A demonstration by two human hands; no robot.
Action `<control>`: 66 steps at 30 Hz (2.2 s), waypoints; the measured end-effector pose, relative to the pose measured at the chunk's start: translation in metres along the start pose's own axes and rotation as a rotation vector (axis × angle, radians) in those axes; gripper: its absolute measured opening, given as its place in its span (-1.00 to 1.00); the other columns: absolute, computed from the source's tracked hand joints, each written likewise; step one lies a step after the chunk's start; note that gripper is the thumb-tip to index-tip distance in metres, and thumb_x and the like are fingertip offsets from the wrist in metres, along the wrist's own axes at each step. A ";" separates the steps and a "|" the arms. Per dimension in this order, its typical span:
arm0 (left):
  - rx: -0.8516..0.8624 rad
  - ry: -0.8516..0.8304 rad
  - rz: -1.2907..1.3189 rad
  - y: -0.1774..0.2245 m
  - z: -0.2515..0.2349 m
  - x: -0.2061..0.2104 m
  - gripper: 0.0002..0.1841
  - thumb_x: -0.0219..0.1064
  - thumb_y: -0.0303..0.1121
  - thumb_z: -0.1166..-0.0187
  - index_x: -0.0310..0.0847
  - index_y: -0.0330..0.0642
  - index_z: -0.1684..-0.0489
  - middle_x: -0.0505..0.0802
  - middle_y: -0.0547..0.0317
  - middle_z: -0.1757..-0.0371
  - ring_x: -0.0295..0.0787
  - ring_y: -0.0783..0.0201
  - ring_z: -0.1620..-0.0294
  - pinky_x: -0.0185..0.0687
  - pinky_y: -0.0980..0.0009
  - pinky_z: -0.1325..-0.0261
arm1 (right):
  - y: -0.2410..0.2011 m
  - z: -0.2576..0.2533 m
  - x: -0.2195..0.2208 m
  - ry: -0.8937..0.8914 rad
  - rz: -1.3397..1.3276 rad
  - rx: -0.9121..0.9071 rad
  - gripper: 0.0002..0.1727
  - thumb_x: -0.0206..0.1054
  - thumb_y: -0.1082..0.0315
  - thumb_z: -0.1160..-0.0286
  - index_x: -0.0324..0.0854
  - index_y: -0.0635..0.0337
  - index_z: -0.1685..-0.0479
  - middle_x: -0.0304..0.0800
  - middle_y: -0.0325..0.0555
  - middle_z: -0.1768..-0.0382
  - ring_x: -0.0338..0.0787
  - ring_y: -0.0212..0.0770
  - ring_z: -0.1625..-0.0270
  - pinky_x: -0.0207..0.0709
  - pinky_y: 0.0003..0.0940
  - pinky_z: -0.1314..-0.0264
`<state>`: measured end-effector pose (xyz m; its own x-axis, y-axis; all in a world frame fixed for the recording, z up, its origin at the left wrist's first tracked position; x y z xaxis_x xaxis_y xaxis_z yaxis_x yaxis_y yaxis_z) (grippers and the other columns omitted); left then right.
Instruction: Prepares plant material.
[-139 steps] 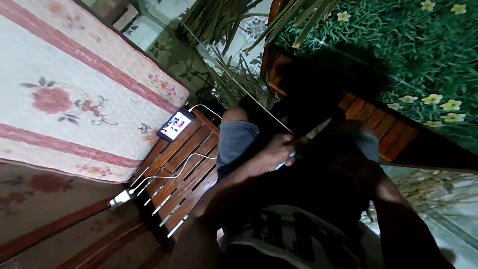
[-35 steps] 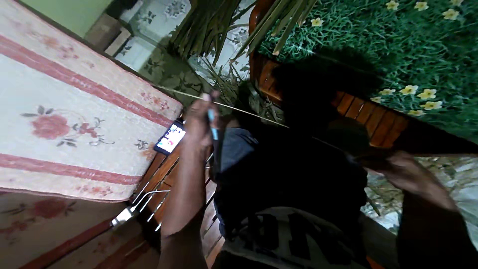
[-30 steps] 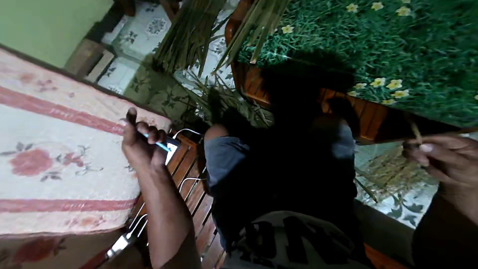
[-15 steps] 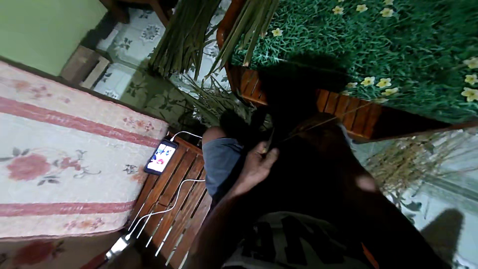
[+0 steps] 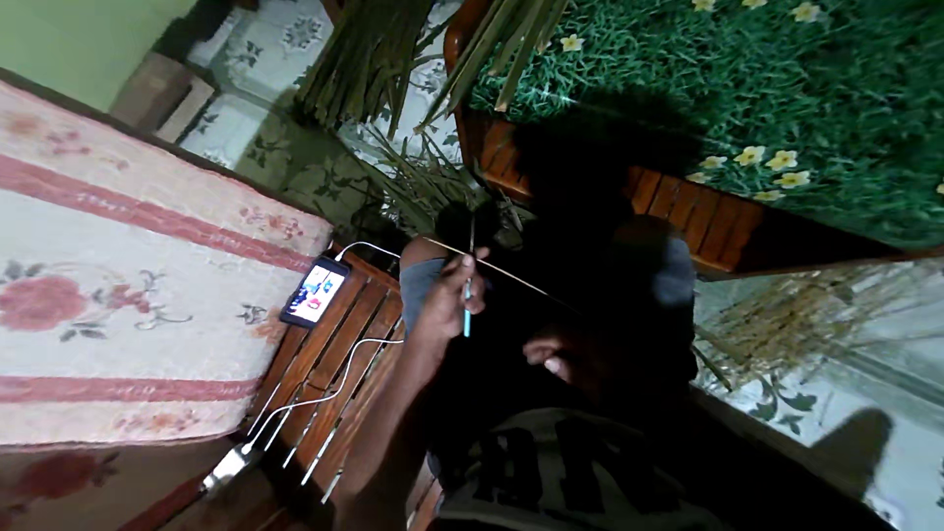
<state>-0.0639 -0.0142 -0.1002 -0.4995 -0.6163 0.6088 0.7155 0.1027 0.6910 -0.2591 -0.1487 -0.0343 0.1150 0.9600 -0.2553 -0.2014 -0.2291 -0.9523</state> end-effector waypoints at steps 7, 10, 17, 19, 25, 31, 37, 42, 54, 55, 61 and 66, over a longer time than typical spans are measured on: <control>0.067 0.024 -0.023 0.015 0.000 -0.013 -0.64 0.21 -0.16 -0.74 0.56 -0.13 -0.36 0.61 0.30 0.68 0.55 0.42 0.74 0.61 0.50 0.60 | 0.033 -0.070 -0.042 -0.188 0.385 0.124 -0.50 0.11 -0.01 -0.79 0.56 0.06 -0.52 0.82 -0.06 -0.13 0.84 -0.22 -0.01 0.72 -0.17 -0.17; 0.104 -0.003 -0.104 0.004 0.003 0.000 -0.66 0.25 -0.20 -0.71 0.59 -0.15 -0.31 0.64 0.33 0.65 0.55 0.44 0.71 0.59 0.51 0.56 | 0.034 -0.073 -0.033 -0.236 0.251 0.131 -0.58 0.04 0.11 -0.83 0.69 0.17 -0.27 0.80 -0.11 0.25 0.71 -0.32 0.37 0.65 -0.32 0.22; 0.085 -0.067 -0.239 0.020 0.010 0.008 -0.64 0.32 -0.17 -0.64 0.71 -0.12 -0.27 0.63 0.46 0.67 0.49 0.56 0.72 0.51 0.60 0.57 | 0.020 -0.060 -0.047 -0.230 0.277 0.135 -0.61 0.08 0.18 -0.82 0.74 0.23 -0.18 0.79 -0.13 0.31 0.67 -0.39 0.33 0.59 -0.39 0.13; 0.122 -0.043 -0.157 0.030 0.004 -0.003 -0.63 0.34 -0.14 -0.64 0.69 -0.12 -0.27 0.60 0.39 0.70 0.51 0.49 0.74 0.56 0.53 0.58 | 0.019 -0.055 -0.051 -0.227 0.298 0.135 -0.61 0.09 0.15 -0.82 0.75 0.21 -0.17 0.78 -0.12 0.32 0.66 -0.38 0.34 0.59 -0.38 0.14; 0.035 -0.074 -0.196 0.017 0.005 0.014 -0.62 0.29 -0.16 -0.68 0.65 -0.15 -0.34 0.57 0.45 0.69 0.45 0.54 0.75 0.47 0.59 0.61 | 0.013 -0.053 -0.058 -0.158 0.354 0.116 -0.62 0.11 0.16 -0.80 0.78 0.21 -0.14 0.84 -0.03 0.24 0.75 -0.28 0.23 0.63 -0.30 0.00; 0.218 0.177 -0.117 0.061 -0.004 -0.022 -0.64 -0.01 -0.15 -0.86 0.58 -0.03 -0.38 0.48 0.40 0.73 0.41 0.48 0.80 0.49 0.53 0.69 | 0.043 -0.038 -0.073 -0.100 0.313 0.193 -0.63 0.12 0.20 -0.80 0.75 0.23 -0.19 0.82 0.02 0.13 0.77 -0.22 0.23 0.68 -0.23 0.05; 0.011 -0.076 -0.354 -0.012 -0.004 0.030 -0.60 0.11 -0.33 -0.77 0.42 -0.22 -0.52 0.58 0.40 0.61 0.45 0.52 0.71 0.45 0.59 0.61 | 0.030 -0.056 -0.060 -0.149 0.161 0.279 -0.62 0.13 0.08 -0.80 0.69 0.06 -0.32 0.76 -0.15 0.28 0.63 -0.38 0.45 0.59 -0.40 0.32; 0.057 -0.129 -0.195 0.006 -0.008 0.026 -0.59 0.26 -0.15 -0.69 0.64 -0.08 -0.41 0.61 0.46 0.69 0.46 0.56 0.74 0.48 0.61 0.59 | 0.035 -0.050 -0.056 -0.173 0.080 0.201 -0.64 0.13 0.16 -0.81 0.75 0.19 -0.15 0.64 -0.28 0.45 0.45 -0.55 0.57 0.41 -0.61 0.49; 0.038 -0.065 -0.169 0.012 -0.004 0.026 -0.64 0.20 -0.18 -0.71 0.67 -0.14 -0.32 0.59 0.48 0.71 0.45 0.58 0.75 0.48 0.62 0.61 | 0.046 -0.038 -0.059 -0.190 0.018 0.226 -0.65 0.09 0.23 -0.80 0.76 0.20 -0.12 0.61 -0.33 0.51 0.42 -0.56 0.62 0.36 -0.62 0.56; 0.091 -0.018 -0.109 0.024 -0.008 0.014 -0.64 0.18 -0.17 -0.73 0.66 -0.14 -0.31 0.58 0.45 0.72 0.48 0.55 0.76 0.52 0.60 0.62 | 0.050 -0.031 -0.061 -0.169 0.028 0.223 -0.66 0.08 0.26 -0.79 0.75 0.21 -0.12 0.62 -0.31 0.48 0.42 -0.56 0.59 0.37 -0.62 0.53; 0.082 0.103 -0.106 0.010 -0.008 0.009 -0.73 0.03 -0.22 -0.83 0.52 -0.06 -0.29 0.55 0.36 0.69 0.47 0.48 0.76 0.49 0.56 0.66 | 0.063 -0.026 -0.064 -0.068 -0.087 0.348 -0.65 0.03 0.28 -0.83 0.69 0.18 -0.25 0.64 -0.33 0.42 0.46 -0.55 0.60 0.39 -0.63 0.57; -0.049 -0.211 -0.442 -0.022 0.002 0.057 -0.69 0.07 -0.37 -0.82 0.53 -0.30 -0.36 0.56 0.38 0.61 0.42 0.53 0.70 0.41 0.61 0.61 | 0.062 -0.035 -0.054 -0.130 0.011 0.306 -0.66 0.10 0.24 -0.78 0.70 0.23 -0.19 0.67 -0.31 0.42 0.49 -0.54 0.55 0.44 -0.58 0.49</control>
<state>-0.1087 -0.0500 -0.0804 -0.8451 -0.4206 0.3301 0.4320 -0.1733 0.8851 -0.2442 -0.2200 -0.0850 -0.0095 0.9748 -0.2228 -0.4871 -0.1991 -0.8504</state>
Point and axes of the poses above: each hand's wrist, its own z-axis away from the middle knuckle, its own x-axis out of the palm, y = z × x, the point moved 2 cm from there along -z, towards the middle knuckle
